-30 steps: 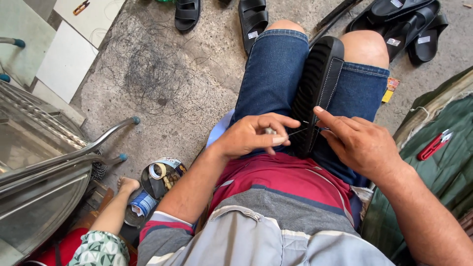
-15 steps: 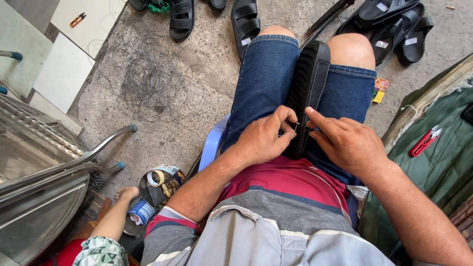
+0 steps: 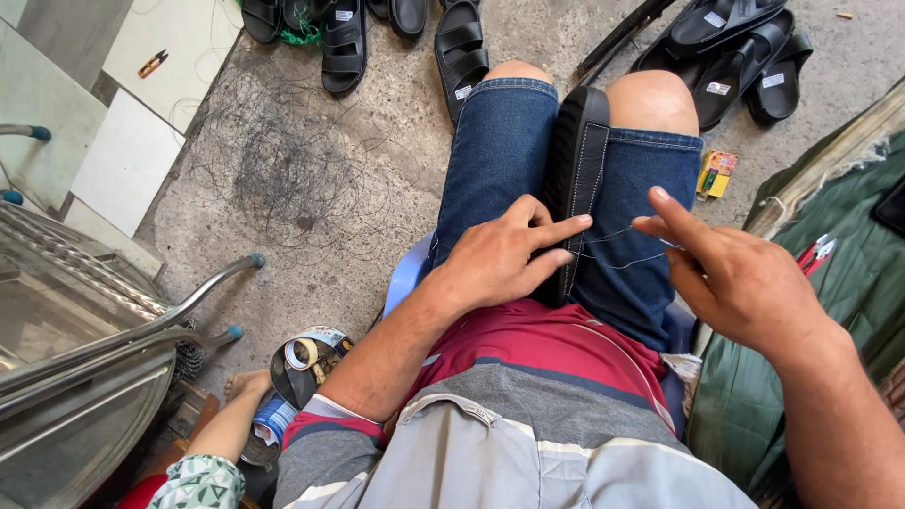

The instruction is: The person is hand-sewing a black strap onto a sandal, pulling thread through holes to secure it.

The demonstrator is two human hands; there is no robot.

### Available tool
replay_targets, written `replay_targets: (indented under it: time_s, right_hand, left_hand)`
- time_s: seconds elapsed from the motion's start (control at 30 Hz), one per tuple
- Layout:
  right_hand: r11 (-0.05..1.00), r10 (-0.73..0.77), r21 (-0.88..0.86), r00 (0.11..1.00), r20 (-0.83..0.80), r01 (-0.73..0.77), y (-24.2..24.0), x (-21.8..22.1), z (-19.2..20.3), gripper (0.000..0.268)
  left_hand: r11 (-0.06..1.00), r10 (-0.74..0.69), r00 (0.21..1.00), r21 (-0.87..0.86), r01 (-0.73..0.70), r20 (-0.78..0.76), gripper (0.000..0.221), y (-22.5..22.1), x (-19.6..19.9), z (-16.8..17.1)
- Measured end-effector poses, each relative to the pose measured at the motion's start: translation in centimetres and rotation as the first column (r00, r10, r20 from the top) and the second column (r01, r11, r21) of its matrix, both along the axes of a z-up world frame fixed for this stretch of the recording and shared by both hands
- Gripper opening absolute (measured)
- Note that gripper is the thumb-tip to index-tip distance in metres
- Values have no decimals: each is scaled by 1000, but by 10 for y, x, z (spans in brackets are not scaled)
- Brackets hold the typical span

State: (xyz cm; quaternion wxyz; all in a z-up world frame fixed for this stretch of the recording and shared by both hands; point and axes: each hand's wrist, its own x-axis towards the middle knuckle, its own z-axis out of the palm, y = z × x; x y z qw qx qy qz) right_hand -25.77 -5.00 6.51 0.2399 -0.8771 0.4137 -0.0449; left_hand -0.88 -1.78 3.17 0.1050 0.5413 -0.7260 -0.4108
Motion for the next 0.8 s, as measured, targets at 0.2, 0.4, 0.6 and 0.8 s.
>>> replay_targets:
  time_s: [0.2,0.4,0.6,0.8]
  right_hand:
    - [998,-7,55,999,37,5,3,0,4,66]
    - [905,-152,378,977,-147,197,-5,12,-2,63]
    - [827,-228,553,960,162,103,-1,35,-19,17]
    - [988,-93,132,993,72,83,5,27,-46,17]
  left_hand:
    - [971,107,989,-201,-127,-105,35,9,-24,-12]
    - [960,225,945,-114,-257,-236,13,12,-28,-17]
    - [940,259,887,-110,-322,-382,11,21,-22,-20]
    - [901,263,881,-227,-370,-393,13,44,-23,-43]
